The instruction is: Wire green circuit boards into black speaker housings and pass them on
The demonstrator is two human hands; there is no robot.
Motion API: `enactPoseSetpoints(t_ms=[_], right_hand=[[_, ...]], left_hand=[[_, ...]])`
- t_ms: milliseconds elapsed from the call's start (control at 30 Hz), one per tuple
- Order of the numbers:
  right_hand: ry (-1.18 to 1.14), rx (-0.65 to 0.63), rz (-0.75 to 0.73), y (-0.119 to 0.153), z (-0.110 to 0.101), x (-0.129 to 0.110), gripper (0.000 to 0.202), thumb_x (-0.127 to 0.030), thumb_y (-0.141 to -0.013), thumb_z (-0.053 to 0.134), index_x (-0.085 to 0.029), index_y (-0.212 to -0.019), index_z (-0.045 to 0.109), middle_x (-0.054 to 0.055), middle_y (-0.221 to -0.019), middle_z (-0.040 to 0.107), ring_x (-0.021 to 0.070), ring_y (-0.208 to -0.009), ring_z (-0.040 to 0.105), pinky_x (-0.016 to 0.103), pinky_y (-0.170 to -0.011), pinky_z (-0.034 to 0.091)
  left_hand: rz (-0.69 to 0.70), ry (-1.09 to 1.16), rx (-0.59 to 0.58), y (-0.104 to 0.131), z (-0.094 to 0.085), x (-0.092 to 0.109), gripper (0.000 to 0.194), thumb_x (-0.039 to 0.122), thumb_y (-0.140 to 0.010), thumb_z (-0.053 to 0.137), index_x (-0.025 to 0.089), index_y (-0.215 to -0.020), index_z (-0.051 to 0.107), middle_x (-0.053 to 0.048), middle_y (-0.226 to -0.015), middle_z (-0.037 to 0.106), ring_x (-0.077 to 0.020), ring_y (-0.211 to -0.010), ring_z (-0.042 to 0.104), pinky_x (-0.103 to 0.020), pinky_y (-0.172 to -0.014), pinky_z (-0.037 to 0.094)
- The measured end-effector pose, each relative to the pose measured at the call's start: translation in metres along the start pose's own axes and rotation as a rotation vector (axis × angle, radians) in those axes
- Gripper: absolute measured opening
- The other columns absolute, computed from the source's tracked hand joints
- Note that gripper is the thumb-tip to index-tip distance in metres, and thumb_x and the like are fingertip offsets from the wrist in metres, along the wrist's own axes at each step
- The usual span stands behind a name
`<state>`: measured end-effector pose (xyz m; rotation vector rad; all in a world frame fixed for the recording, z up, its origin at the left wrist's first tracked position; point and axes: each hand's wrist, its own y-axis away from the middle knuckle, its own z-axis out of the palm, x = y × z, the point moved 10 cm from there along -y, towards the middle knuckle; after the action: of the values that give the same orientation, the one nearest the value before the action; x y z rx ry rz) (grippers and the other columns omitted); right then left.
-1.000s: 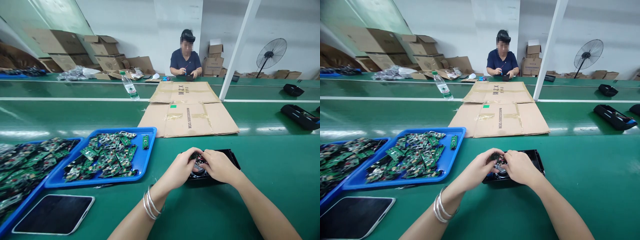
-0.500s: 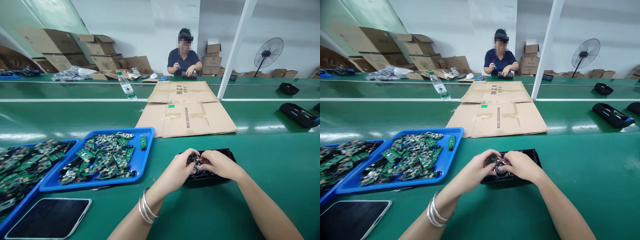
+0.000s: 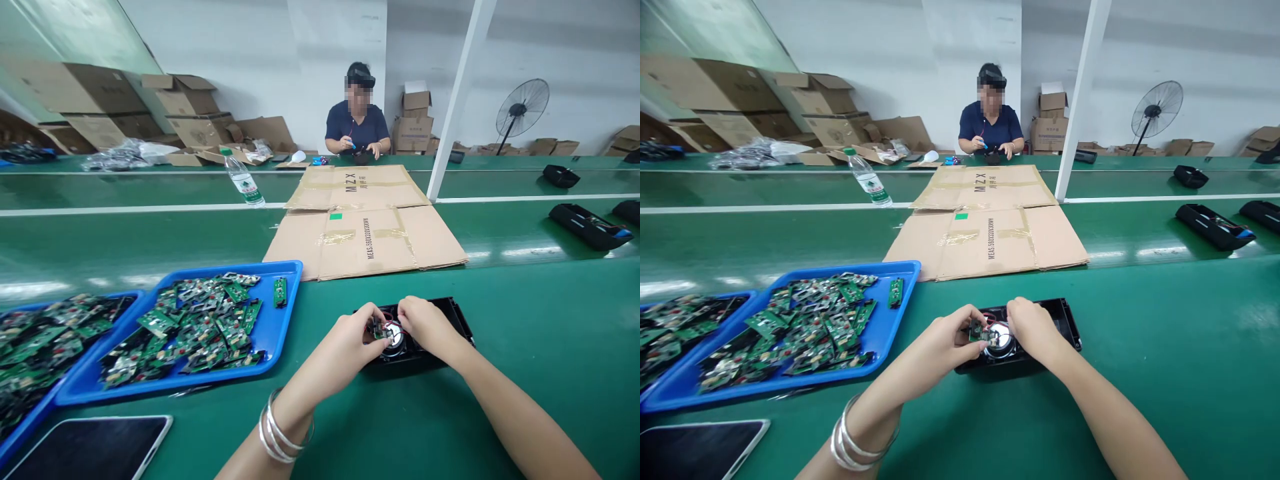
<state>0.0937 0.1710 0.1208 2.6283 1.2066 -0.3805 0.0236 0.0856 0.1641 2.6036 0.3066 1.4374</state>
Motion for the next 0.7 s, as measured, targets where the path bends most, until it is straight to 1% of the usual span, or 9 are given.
enactPoseSetpoints(t_ms=[100,167,233,300,367,400,467,600,700], right_hand=[[0.001,0.021,0.035,0.001,-0.017,0.012,0.015,-0.012,-0.083,0.044,-0.016,-0.076,0.057,0.003,-0.077,0.059,0.014,-0.072,0.054,0.022,-0.062,0.035],[-0.002,0.0,0.025,0.004,-0.022,0.014,0.012,-0.016,-0.082,0.048,-0.018,-0.08,0.06,0.002,-0.076,0.061,0.0145,-0.073,0.055,0.022,-0.061,0.036],[0.008,-0.038,0.021,0.007,-0.017,0.01,0.008,-0.017,-0.077,0.056,-0.02,-0.08,0.063,0.003,-0.075,0.063,0.0167,-0.073,0.057,0.022,-0.059,0.035],[0.028,-0.069,0.033,0.008,-0.007,0.005,0.01,-0.01,-0.07,0.058,-0.017,-0.073,0.064,0.006,-0.072,0.063,0.0197,-0.071,0.059,0.024,-0.057,0.034],[0.032,-0.074,0.057,0.007,0.0,0.002,0.014,-0.002,-0.067,0.055,-0.014,-0.065,0.062,0.009,-0.07,0.063,0.021,-0.068,0.059,0.025,-0.055,0.033],[0.02,-0.069,0.066,0.006,0.001,0.001,0.015,-0.002,-0.067,0.053,-0.014,-0.063,0.061,0.009,-0.069,0.062,0.0204,-0.066,0.059,0.025,-0.054,0.033],[-0.034,-0.052,0.066,0.005,-0.003,0.004,0.016,-0.004,-0.07,0.05,-0.014,-0.063,0.06,0.007,-0.065,0.061,0.0172,-0.061,0.057,0.024,-0.053,0.034],[-0.2,-0.009,0.01,0.006,-0.026,0.015,0.015,-0.016,-0.081,0.045,-0.017,-0.077,0.06,0.0,-0.067,0.06,0.0106,-0.061,0.054,0.019,-0.055,0.038],[-0.405,-0.003,-0.063,0.01,-0.04,0.018,0.015,-0.024,-0.082,0.049,-0.017,-0.081,0.061,0.0,-0.07,0.059,0.0105,-0.062,0.053,0.019,-0.055,0.04]], left_hand=[[-0.022,-0.01,0.036,-0.003,-0.001,-0.005,0.014,0.027,-0.076,0.049,0.023,-0.089,0.046,0.005,-0.06,0.05,-0.0117,-0.053,0.043,-0.021,-0.047,0.03],[-0.024,-0.012,0.047,-0.004,-0.002,-0.007,0.013,0.027,-0.077,0.048,0.023,-0.09,0.045,0.005,-0.06,0.05,-0.0115,-0.053,0.042,-0.021,-0.047,0.029],[-0.022,-0.022,0.047,-0.004,-0.002,-0.008,0.013,0.028,-0.077,0.048,0.023,-0.09,0.045,0.005,-0.061,0.05,-0.0115,-0.053,0.042,-0.021,-0.047,0.029],[-0.022,-0.039,0.044,-0.004,-0.002,-0.008,0.014,0.029,-0.078,0.047,0.023,-0.09,0.046,0.005,-0.06,0.049,-0.0118,-0.052,0.042,-0.022,-0.048,0.03],[-0.015,-0.045,0.042,-0.003,-0.003,-0.007,0.014,0.029,-0.078,0.047,0.023,-0.09,0.046,0.006,-0.059,0.049,-0.0119,-0.052,0.043,-0.022,-0.048,0.03],[-0.011,-0.039,0.041,-0.004,-0.003,-0.007,0.014,0.029,-0.078,0.047,0.023,-0.09,0.046,0.006,-0.058,0.049,-0.0119,-0.051,0.043,-0.022,-0.048,0.03],[-0.002,-0.024,0.049,-0.004,-0.004,-0.006,0.014,0.029,-0.077,0.048,0.022,-0.089,0.045,0.006,-0.057,0.048,-0.0117,-0.051,0.043,-0.022,-0.047,0.029],[-0.006,-0.02,0.095,-0.008,-0.004,-0.008,0.014,0.026,-0.077,0.048,0.022,-0.09,0.047,0.007,-0.054,0.046,-0.0108,-0.049,0.041,-0.021,-0.046,0.027],[-0.005,-0.004,0.133,-0.01,-0.004,-0.009,0.015,0.025,-0.078,0.048,0.022,-0.092,0.047,0.007,-0.054,0.048,-0.0107,-0.047,0.041,-0.021,-0.046,0.028]])
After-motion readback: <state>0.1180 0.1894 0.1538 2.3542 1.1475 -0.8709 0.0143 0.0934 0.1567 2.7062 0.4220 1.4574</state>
